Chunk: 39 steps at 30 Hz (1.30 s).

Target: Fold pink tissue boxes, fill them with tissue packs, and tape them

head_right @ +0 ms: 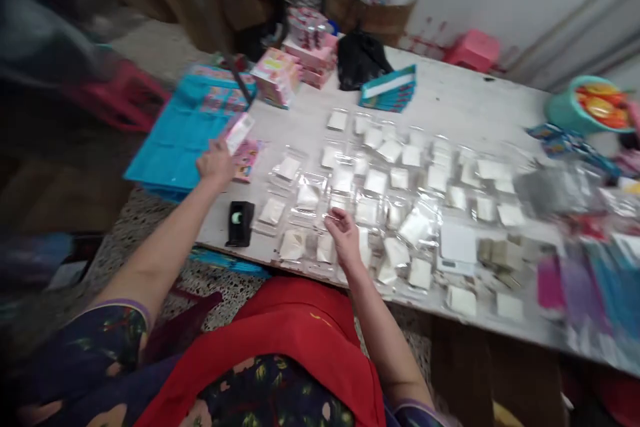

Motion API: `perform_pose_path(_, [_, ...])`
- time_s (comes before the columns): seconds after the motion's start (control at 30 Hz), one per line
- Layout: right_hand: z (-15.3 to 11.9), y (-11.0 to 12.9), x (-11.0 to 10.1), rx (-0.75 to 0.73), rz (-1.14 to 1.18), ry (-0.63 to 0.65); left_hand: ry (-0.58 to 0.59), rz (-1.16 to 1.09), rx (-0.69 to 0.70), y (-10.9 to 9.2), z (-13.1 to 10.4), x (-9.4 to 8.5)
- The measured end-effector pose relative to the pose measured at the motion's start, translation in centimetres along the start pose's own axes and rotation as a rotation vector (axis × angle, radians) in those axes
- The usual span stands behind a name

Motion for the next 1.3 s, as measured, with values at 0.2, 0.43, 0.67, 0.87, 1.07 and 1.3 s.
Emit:
perform_pose_path(0.2, [-2.3,-1.1,-6.7,0.061,-0.073,-0.119,0.05,0.153,0.001,-1.3,3.7,3.6])
perform_pose_path(0.43, [-5.0,0.7,-17.0,-0.02,-0.074,-0.475,0.071,-0.38,0.392,-14.8,-8.0,6.5])
perform_pose_path(0.67, [-7.9,8.0,-37.4,-0.24,-0.071,-0.877,0.52,-0.707,0.887,-34.6,-24.1,6.6])
perform_pose_path(0.87, [-11.4,16.2,-57.2,-0.358,0.136,-1.141,0.696,-0.83,1.058,-56.5,-32.3,4.0])
perform_pose_path(1.07, [-12.5,20.2,-69.4,-0.28,0.235,-1.301,0.948,-1.111,0.667,-77.0,-40.9,6.6])
perform_pose_path(1.3, [-9.8,22.3,-79.8,-0.106,0.199,-1.46,1.247,-1.219,0.31,-84.7,-46.5,10.2])
Point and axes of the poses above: each hand's wrist, its own z-axis towards the middle knuckle, its own x-axis out of the palm, y = z × x, the point moved 1 cm from there along z, towards the middle knuckle, and after that the axes turned 2 degrees about -x, right-handed, at the moved point
